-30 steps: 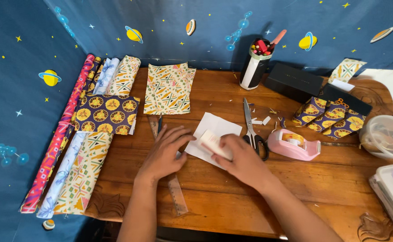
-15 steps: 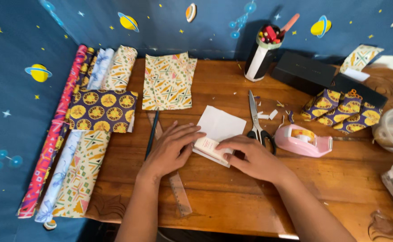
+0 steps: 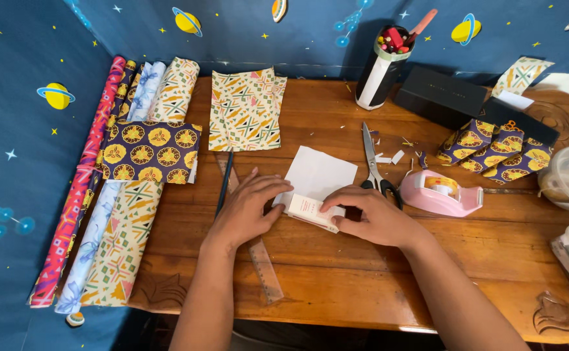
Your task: The person wraps small boxes with patterned wrapping paper, folding the paper around each box and securing it with tape from a tape dispenser. They then set a small box on a sheet of white paper and cut the paper with scissors.
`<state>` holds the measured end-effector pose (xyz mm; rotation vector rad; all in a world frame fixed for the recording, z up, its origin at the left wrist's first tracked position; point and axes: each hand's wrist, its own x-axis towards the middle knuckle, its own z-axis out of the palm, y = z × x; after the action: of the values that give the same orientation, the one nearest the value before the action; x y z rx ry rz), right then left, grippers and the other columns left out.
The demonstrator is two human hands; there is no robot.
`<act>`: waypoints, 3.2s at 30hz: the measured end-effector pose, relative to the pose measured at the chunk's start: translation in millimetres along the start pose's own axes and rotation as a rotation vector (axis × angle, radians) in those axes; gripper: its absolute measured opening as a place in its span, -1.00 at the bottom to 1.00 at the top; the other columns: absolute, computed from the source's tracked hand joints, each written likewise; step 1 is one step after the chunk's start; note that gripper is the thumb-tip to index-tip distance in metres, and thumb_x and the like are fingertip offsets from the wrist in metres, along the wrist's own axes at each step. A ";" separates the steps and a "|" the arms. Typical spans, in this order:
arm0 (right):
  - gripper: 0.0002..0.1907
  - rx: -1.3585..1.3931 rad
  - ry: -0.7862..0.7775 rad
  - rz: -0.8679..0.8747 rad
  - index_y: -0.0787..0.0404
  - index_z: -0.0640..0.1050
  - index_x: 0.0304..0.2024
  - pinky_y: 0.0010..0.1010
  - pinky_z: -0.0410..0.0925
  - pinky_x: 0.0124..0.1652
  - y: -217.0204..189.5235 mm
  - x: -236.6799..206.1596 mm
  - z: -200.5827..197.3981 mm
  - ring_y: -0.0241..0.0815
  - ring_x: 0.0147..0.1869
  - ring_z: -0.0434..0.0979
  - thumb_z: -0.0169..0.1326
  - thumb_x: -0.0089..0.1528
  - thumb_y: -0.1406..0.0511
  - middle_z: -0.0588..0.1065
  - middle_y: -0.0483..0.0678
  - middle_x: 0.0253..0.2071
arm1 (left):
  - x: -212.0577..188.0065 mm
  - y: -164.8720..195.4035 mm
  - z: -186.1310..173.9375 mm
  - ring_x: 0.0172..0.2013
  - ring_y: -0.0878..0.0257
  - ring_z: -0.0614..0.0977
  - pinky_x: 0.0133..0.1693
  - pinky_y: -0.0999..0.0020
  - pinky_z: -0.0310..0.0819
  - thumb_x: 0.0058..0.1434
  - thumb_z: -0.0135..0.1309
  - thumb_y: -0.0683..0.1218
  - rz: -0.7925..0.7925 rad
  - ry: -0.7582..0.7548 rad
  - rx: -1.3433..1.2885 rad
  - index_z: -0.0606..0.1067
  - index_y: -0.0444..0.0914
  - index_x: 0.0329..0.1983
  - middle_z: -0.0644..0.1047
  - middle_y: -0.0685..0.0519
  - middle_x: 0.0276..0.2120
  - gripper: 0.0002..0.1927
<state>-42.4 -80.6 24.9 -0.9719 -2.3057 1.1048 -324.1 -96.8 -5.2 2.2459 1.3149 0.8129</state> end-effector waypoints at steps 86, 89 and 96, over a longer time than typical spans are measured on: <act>-0.76 0.004 0.006 0.001 0.11 0.71 -0.12 -0.32 0.44 0.09 17.7 -1.1 0.4 -0.07 0.11 0.65 0.24 0.15 0.28 0.66 -0.01 -0.04 | -3.0 21.0 -8.6 -0.20 0.12 0.65 -0.15 0.24 0.52 0.22 0.15 -0.19 -0.063 -0.094 -0.303 0.67 -0.13 -0.08 0.68 0.01 -0.24 -0.77; -0.76 -0.024 0.012 -0.004 0.11 0.71 -0.11 -0.31 0.43 0.11 17.7 -0.8 0.7 -0.07 0.15 0.64 0.24 0.16 0.28 0.67 -0.01 -0.04 | -2.1 20.1 -8.0 -0.21 0.12 0.65 -0.15 0.24 0.51 0.23 0.17 -0.18 -0.067 -0.090 -0.293 0.67 -0.13 -0.08 0.68 0.01 -0.25 -0.78; -0.70 -0.082 0.005 -0.067 0.14 0.69 -0.11 -0.29 0.42 0.11 14.5 -1.7 -0.8 -0.03 0.13 0.63 0.30 0.08 0.28 0.64 0.02 -0.01 | -1.6 17.2 -6.4 -0.17 0.11 0.66 -0.12 0.24 0.52 0.20 0.17 -0.20 -0.036 -0.081 -0.322 0.68 -0.15 -0.10 0.68 0.00 -0.22 -0.78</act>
<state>-34.8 -74.9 13.8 -0.9190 -2.3776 0.9869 -318.0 -105.9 9.6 1.9755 1.0967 0.8445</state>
